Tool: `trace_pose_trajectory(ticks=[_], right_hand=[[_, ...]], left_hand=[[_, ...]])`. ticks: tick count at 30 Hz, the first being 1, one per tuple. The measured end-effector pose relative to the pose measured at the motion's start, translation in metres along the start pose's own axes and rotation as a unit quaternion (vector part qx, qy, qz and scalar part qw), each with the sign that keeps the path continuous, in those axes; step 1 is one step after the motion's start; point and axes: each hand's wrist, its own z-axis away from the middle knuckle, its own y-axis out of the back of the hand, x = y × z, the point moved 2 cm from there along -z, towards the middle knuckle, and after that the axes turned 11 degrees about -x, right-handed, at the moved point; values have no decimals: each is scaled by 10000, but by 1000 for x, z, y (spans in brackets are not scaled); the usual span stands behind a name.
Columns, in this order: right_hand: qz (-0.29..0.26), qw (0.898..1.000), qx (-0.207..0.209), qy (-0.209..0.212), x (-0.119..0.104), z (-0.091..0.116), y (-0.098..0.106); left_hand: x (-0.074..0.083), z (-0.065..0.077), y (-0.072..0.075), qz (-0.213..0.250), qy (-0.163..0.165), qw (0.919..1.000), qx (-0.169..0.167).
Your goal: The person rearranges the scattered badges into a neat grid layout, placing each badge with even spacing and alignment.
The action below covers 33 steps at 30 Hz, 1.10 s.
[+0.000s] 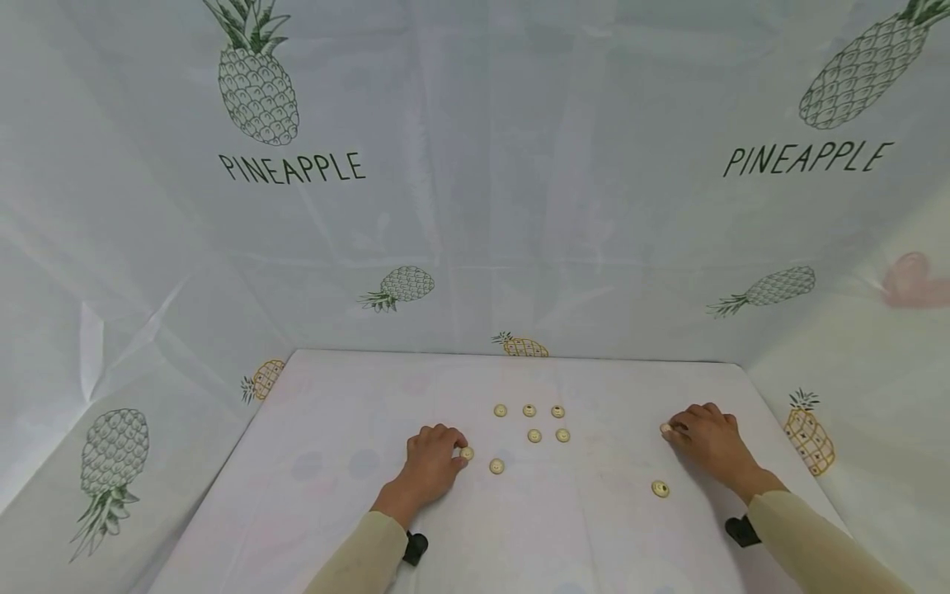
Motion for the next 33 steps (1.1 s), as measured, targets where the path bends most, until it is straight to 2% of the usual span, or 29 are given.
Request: trace_pose_trajectory(ticks=[2,6,9,13,23,33], right_hand=[[8,10000,17,83,-1,-2,0],[570,9968,330,461,-3,-5,-3],[1078,9879,691,871,-4,-9,-5],[1389,9771,991,1268,-8,-13,-5],[1647,9693,1036,1504,-32,-25,-6],[1700,9661,896,1727,-66,-37,-13]], left_hand=[[-1,0,-1,-4,-37,10000,-6],[-3,1,-2,31,-76,10000,-17],[-3,1,-3,41,-72,10000,-21],[-3,2,-3,22,-38,10000,-23],[-1,3,1,-2,-42,10000,-43],[1,2,5,70,-59,9999,-86]])
